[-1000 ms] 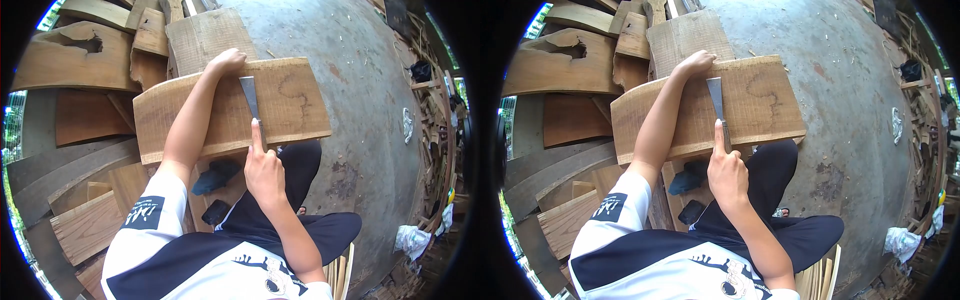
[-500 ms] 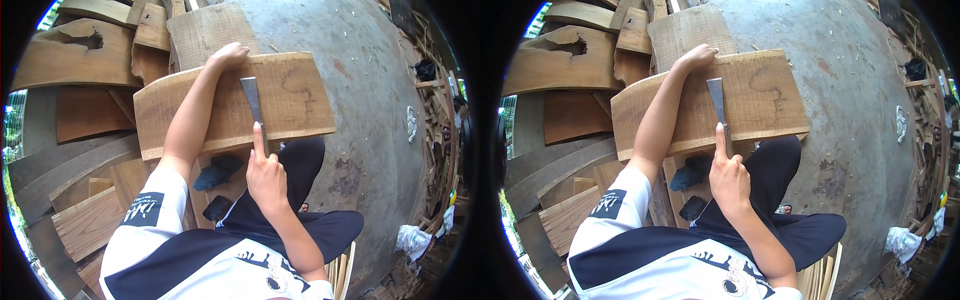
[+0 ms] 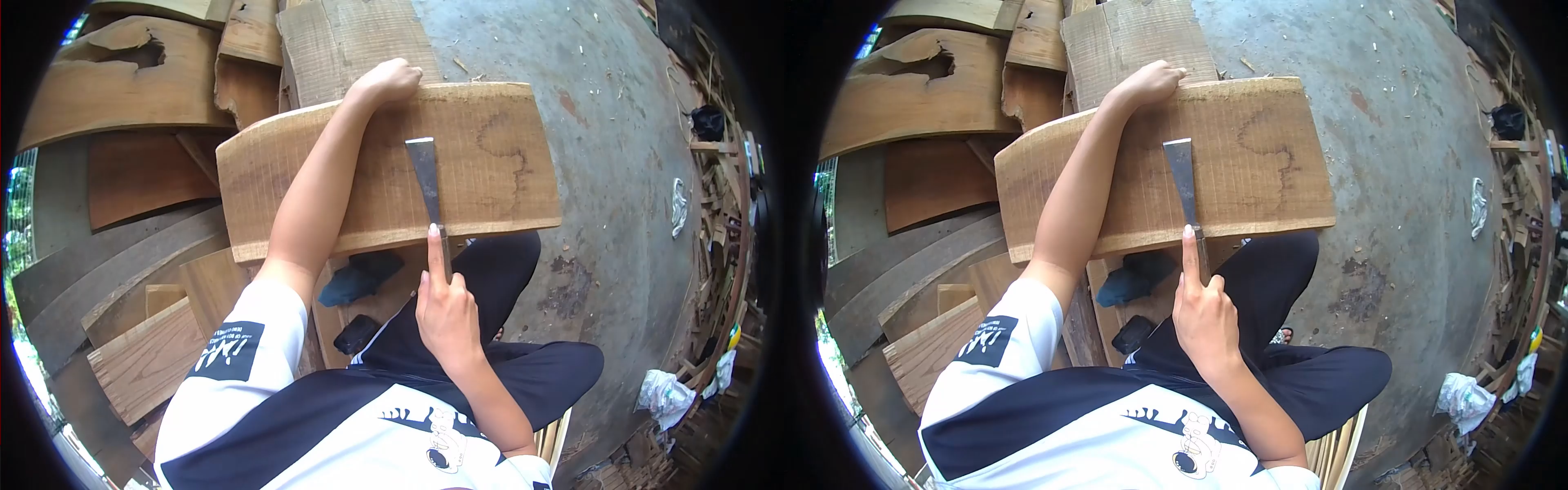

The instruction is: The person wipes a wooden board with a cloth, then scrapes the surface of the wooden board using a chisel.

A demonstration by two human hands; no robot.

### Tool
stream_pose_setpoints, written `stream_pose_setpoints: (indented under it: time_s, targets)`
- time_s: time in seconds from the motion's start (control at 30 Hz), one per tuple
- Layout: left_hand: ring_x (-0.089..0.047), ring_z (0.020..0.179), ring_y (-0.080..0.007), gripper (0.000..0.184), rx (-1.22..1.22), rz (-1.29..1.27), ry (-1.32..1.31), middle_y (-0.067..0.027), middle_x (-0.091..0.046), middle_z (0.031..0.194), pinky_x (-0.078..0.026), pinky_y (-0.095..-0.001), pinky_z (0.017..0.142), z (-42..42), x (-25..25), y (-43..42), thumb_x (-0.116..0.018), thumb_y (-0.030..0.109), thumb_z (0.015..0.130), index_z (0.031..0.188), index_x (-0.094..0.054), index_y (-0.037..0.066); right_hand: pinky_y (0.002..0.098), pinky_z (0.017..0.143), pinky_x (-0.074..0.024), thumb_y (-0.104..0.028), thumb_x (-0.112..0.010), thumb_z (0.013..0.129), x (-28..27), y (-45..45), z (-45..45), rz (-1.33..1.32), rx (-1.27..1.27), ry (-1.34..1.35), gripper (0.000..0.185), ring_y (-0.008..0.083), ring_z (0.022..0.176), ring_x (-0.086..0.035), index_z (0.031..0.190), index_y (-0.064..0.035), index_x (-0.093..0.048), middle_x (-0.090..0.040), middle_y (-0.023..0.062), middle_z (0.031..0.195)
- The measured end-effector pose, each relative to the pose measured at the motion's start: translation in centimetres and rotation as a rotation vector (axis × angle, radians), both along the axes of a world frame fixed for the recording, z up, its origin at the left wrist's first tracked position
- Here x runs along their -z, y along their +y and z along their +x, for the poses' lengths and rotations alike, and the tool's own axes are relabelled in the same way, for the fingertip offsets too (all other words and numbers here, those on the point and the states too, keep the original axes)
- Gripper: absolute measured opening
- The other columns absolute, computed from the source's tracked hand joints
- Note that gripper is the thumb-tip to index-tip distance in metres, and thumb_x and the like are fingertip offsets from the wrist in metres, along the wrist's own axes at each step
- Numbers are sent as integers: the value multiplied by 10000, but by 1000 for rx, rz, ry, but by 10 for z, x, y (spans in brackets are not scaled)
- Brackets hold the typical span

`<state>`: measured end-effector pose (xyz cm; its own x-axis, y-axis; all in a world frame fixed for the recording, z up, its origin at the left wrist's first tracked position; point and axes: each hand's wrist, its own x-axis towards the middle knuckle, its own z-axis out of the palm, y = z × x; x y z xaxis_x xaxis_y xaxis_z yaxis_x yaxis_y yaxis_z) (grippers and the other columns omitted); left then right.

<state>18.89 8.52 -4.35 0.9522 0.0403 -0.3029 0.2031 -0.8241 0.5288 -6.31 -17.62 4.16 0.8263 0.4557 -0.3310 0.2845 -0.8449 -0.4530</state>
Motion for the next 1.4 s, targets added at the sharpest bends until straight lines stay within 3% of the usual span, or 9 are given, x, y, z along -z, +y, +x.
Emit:
stream_pose_setpoints:
  time_s: [0.1, 0.4, 0.63, 0.77, 0.87, 1.03, 1.2, 1.3, 1.4]
  targets:
    - [-637, 1143, -457, 551, 45, 13, 35, -342, -662, 1165, -478, -460, 998, -6, -26, -4, -494, 408, 1043, 1105, -672, -110, 451, 529, -603, -158, -551, 1022, -3, 4, 2, -18, -5, 4, 727, 392, 625, -704, 1641, -128, -170, -589, 247, 747]
    - [-593, 1213, -469, 567, -209, -75, 73, -342, -632, 1226, -463, -499, 1041, -4, -10, -2, -460, 432, 1019, 1107, -693, -77, 484, 605, -617, -178, -562, 1010, 0, 5, 24, 122, -30, 29, 783, 411, 665, -704, 1649, -158, -111, -606, 262, 805]
    - [-683, 1023, -470, 576, -323, -64, -151, -312, -706, 996, -513, -549, 903, 0, 5, 4, -488, 473, 1017, 880, -732, -31, 580, 815, -558, -212, -613, 942, 17, -9, 19, 422, 59, 42, 932, 522, 861, -668, 1646, -173, -3, -624, 320, 993]
    - [-701, 968, -443, 558, -316, -38, -241, -289, -717, 905, -527, -518, 846, -2, 0, 6, -480, 464, 1028, 853, -738, 3, 514, 910, -509, -158, -638, 925, 13, -16, 14, 502, 120, 179, 902, 517, 1010, -644, 1633, -78, -85, -628, 349, 1075]
    - [-673, 779, -388, 500, -394, -68, -575, -219, -686, 753, -488, -472, 721, -23, -25, 0, -473, 399, 1055, 890, -711, -9, 496, 894, -515, -144, -642, 924, 21, -18, 8, 587, 102, 144, 875, 504, 989, -653, 1622, -42, -125, -632, 349, 1048]
    - [-594, 974, -386, 355, -39, -110, -805, -208, -627, 974, -438, -490, 854, -169, -86, -29, -586, 363, 993, 979, -620, 11, 488, 892, -524, -144, -654, 930, 14, -14, 5, 667, 96, 221, 843, 509, 985, -665, 1599, -12, -159, -650, 354, 1017]
    - [-410, 1397, -437, 900, 463, -99, -688, -226, -466, 1478, -308, -580, 1151, -281, -99, -89, -595, 820, 785, 1344, -640, 115, 569, 848, -530, -140, -660, 914, 33, -1, -5, 758, 158, 179, 721, 542, 984, -648, 1471, 31, -235, -661, 376, 1003]
    - [-444, 1381, -433, 888, 517, -180, -660, -207, -496, 1461, -322, -577, 1148, -296, -81, -111, -709, 766, 716, 1328, -643, 125, 483, 808, -571, -161, -653, 890, 59, 14, -15, 868, 35, 61, 689, 460, 1036, -681, 1421, 63, -276, -673, 304, 1093]
    - [-502, 1320, -412, 833, 500, -147, -654, -195, -531, 1416, -367, -562, 1119, -293, -79, -113, -801, 577, 643, 1314, -634, 112, 453, 852, -563, -194, -644, 910, 64, 3, -12, 776, 82, 269, 655, 405, 1053, -690, 1395, 100, -317, -665, 290, 1126]
